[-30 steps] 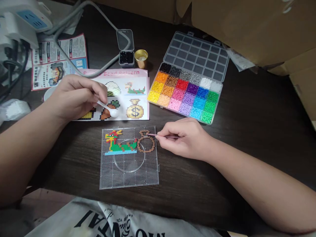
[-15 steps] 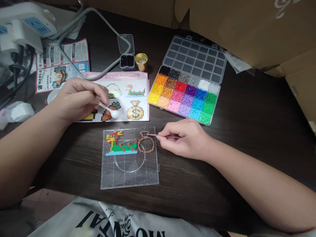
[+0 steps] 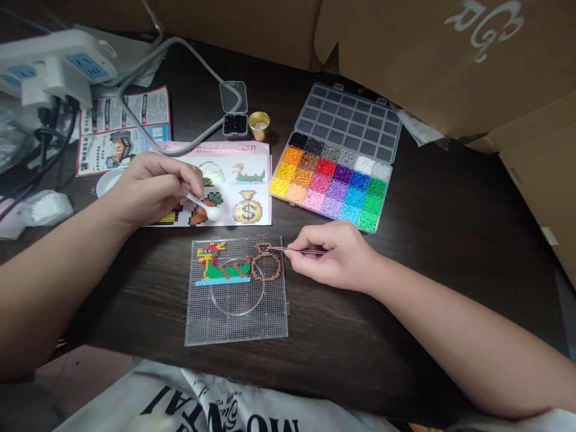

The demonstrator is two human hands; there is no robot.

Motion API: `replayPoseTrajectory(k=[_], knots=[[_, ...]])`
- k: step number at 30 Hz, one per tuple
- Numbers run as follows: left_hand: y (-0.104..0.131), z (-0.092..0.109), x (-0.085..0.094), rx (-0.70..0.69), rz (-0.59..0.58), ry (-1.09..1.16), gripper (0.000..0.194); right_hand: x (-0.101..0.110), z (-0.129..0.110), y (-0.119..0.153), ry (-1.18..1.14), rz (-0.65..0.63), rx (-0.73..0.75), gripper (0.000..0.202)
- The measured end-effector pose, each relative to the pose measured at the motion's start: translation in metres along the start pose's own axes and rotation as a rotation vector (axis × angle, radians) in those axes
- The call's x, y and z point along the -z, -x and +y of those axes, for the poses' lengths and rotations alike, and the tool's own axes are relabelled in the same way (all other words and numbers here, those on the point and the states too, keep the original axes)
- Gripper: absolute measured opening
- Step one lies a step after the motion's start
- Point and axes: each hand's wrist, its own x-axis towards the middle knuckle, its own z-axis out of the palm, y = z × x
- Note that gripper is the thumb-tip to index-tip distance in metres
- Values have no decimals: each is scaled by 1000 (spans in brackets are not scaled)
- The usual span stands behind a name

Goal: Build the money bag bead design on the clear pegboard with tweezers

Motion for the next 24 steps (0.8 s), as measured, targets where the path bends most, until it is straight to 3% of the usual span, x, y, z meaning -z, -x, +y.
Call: replayPoseTrajectory(k=[24], knots=[[-1,-3,-1,-34,11,-68,20,-3,2,-4,33,5,95,8]])
